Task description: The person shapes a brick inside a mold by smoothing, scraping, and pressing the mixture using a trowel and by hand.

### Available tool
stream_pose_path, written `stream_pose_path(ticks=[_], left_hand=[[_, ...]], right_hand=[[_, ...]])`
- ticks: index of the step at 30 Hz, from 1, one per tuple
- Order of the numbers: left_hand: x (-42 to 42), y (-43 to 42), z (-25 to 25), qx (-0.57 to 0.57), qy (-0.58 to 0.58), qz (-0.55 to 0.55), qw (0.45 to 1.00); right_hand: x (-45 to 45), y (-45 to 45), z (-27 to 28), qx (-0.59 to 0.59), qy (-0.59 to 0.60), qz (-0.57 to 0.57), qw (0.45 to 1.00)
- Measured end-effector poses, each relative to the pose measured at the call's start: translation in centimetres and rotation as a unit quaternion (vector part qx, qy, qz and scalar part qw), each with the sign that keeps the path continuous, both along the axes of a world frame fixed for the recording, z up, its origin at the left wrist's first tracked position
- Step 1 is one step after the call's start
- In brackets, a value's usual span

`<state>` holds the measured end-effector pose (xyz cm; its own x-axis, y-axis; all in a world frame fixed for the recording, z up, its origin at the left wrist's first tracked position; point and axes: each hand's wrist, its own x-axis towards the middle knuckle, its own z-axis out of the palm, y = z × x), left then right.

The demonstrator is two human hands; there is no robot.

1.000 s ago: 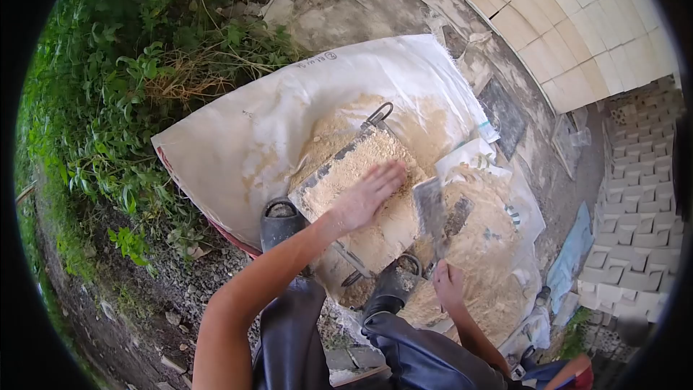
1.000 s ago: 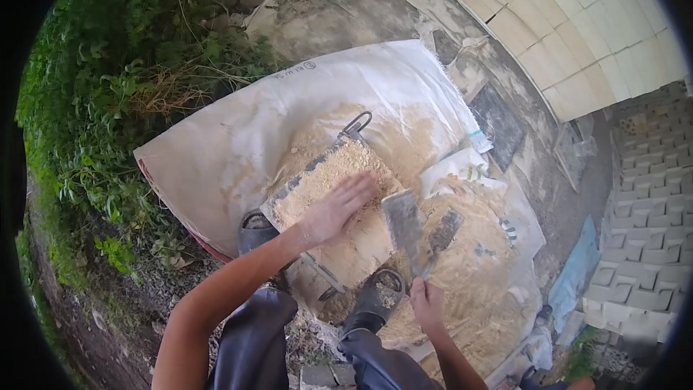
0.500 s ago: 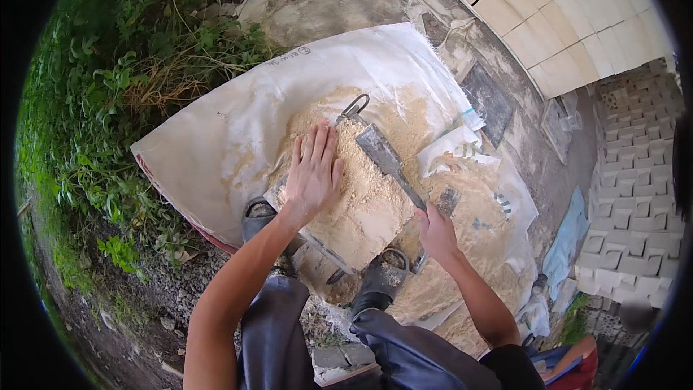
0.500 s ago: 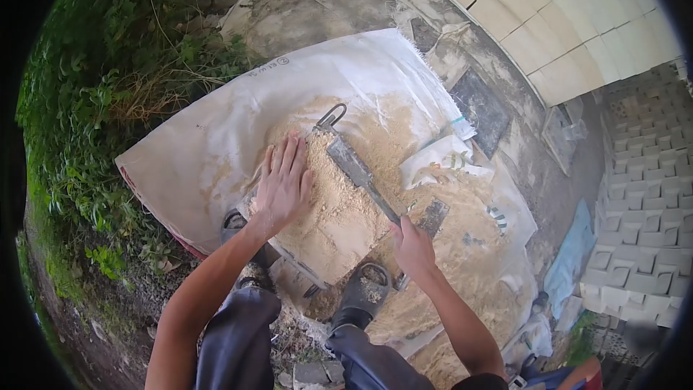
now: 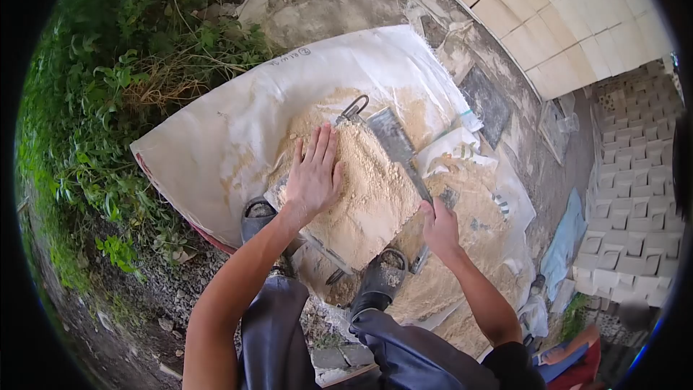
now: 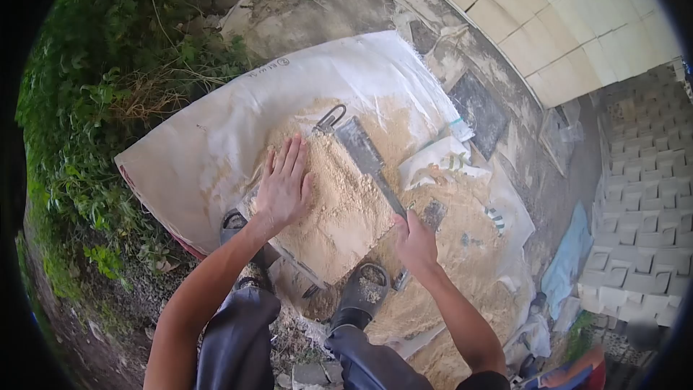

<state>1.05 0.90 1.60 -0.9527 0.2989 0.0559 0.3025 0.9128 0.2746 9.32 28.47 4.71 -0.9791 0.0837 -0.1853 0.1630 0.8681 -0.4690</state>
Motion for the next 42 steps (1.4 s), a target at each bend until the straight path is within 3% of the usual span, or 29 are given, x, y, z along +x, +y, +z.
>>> stream_pose_path(ticks=[1, 4, 7, 11, 17, 20, 22, 23, 25, 28, 29, 30, 31, 33, 34, 35, 37, 41, 42], left_hand=[[0.0, 0.0, 0.1, -0.002, 0.004, 0.002, 1.000], [-0.1, 0.1, 0.2, -0.004, 0.002, -0.001, 1.000], [-0.3, 0.0, 0.2, -0.002, -0.001, -0.001, 1.000], [-0.2, 0.0, 0.3, -0.001, 0.001, 0.001, 1.000], [-0.2, 0.2, 0.4, -0.009, -0.003, -0.006, 1.000], [-0.1, 0.5, 0.6, -0.031, -0.003, -0.009, 0.999], [0.7, 0.9, 0.2, -0.051, -0.002, -0.006, 0.999], [1.6, 1.4, -0.3, -0.042, 0.005, -0.056, 0.998], [3.5, 1.9, -0.2, 0.004, -0.015, -0.167, 0.986], [3.4, 0.5, -0.2, 0.082, -0.085, -0.223, 0.968], [3.0, -0.2, -0.1, 0.053, -0.041, -0.092, 0.994], [2.5, -0.8, -0.1, 0.023, 0.005, 0.042, 0.999], [1.8, -1.4, -0.1, 0.023, 0.006, 0.043, 0.999], [0.8, -2.8, -0.2, -0.043, -0.034, 0.182, 0.982], [0.8, -3.1, -0.4, -0.005, 0.056, 0.173, 0.983], [1.0, -3.4, -0.6, -0.007, 0.054, 0.178, 0.983], [0.5, -3.3, 1.3, 0.139, -0.172, 0.177, 0.959], [0.3, -3.5, 1.3, 0.088, -0.186, 0.198, 0.958], [0.3, -3.9, 1.2, 0.110, -0.177, 0.188, 0.960]], right_hand=[[0.5, 0.5, -0.5, -0.016, 0.054, 0.004, 0.998], [2.2, 1.7, -0.9, -0.055, 0.022, -0.024, 0.998], [3.2, 3.4, -1.3, 0.003, 0.006, 0.050, 0.999], [3.0, 3.2, 1.6, 0.025, -0.068, 0.016, 0.997], [5.1, 5.4, -2.0, -0.061, 0.020, -0.044, 0.997], [5.2, 6.1, -2.5, 0.016, 0.013, 0.054, 0.998], [4.7, 4.6, -0.3, -0.014, -0.075, -0.013, 0.997], [4.9, 4.1, -0.3, -0.019, -0.079, -0.006, 0.997], [5.2, 2.9, -0.7, -0.161, -0.034, -0.075, 0.984], [5.6, 0.8, -0.7, -0.214, -0.003, -0.092, 0.972], [5.8, 0.3, -1.4, -0.215, -0.005, -0.093, 0.972], [6.0, -0.1, -2.4, -0.125, -0.010, -0.050, 0.991], [6.1, -0.3, -2.9, -0.033, -0.014, -0.005, 0.999], [6.0, -0.6, -2.3, -0.060, -0.029, -0.037, 0.997], [5.9, -0.9, -1.8, -0.085, -0.048, -0.071, 0.993], [5.9, -1.2, -1.3, -0.086, -0.051, -0.066, 0.993], [5.8, -1.8, -0.4, -0.122, 0.030, -0.043, 0.991], [5.1, -3.9, -0.1, -0.080, 0.003, -0.017, 0.997], [5.1, -4.2, -0.9, -0.053, -0.012, 0.032, 0.998]])
